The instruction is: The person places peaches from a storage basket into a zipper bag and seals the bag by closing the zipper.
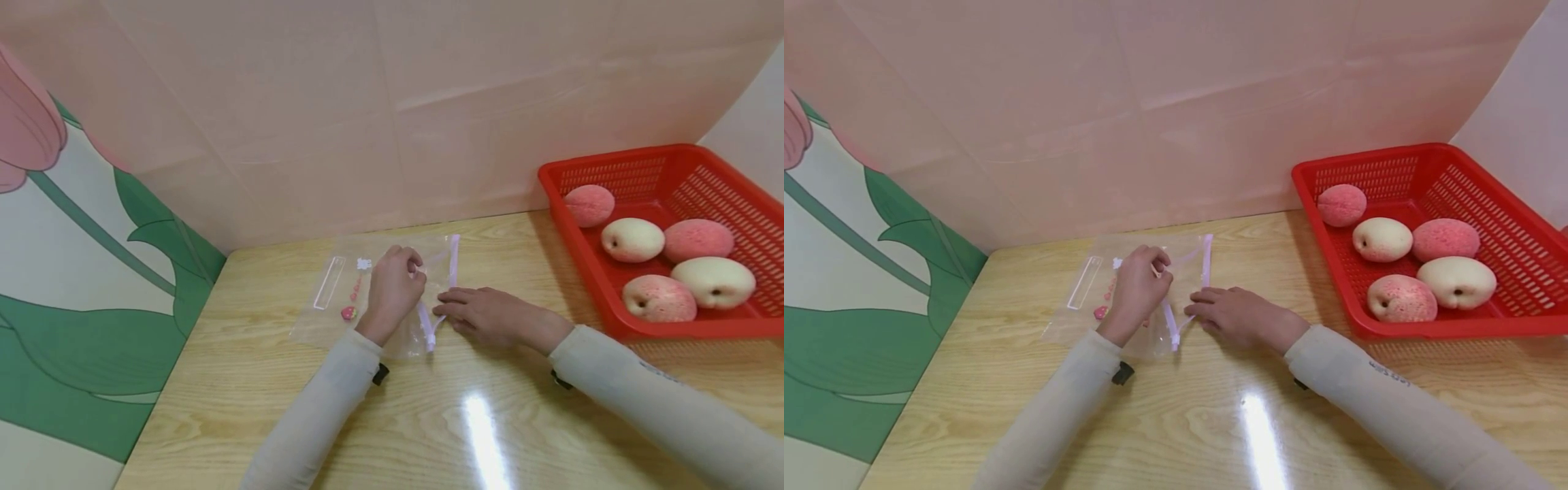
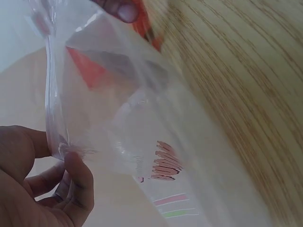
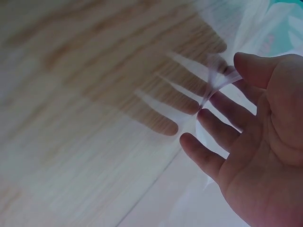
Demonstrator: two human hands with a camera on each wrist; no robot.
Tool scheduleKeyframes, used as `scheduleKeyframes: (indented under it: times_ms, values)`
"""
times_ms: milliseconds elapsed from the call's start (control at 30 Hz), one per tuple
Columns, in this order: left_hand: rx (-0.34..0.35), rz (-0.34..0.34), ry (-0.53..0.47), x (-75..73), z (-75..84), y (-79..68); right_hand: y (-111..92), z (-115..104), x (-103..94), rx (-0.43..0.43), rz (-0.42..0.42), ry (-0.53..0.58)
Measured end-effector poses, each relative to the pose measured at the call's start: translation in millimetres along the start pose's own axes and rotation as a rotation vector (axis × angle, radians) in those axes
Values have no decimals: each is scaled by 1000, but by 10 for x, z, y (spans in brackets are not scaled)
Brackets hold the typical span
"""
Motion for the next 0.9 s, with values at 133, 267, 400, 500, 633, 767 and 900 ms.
scheduleKeyframes:
  times_ms: [133,267,400,500,633,767,900]
  values:
    - [12,39,6,-5,-13,2,-1,-8,-8,-11,7,-3]
    - [12,65,-12,-15,-25,0,-4,-17,-10,-18,12,-9]
    - [-1,96,-42,-46,-42,-1,-10,-27,-11,-21,11,-12]
    - [-2,119,-48,-60,-49,2,-16,-38,-16,-18,8,-13]
    - [-4,136,-58,-72,-59,1,-25,-45,-18,-17,4,-14]
    - [-15,163,-70,-93,-80,3,-30,-40,-9,-30,10,-16]
    - [-29,180,-96,-127,-108,17,-38,-32,0,-35,15,-28]
Point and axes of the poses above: each hand's wrist, its own y-axis towards the middle knuckle, its own x-axis out of the palm, z = x × y, the point moved 2 cm from there along y, towards the middle knuckle, and after that the axes turned 14 degrees about y, right-handed, at the moved point
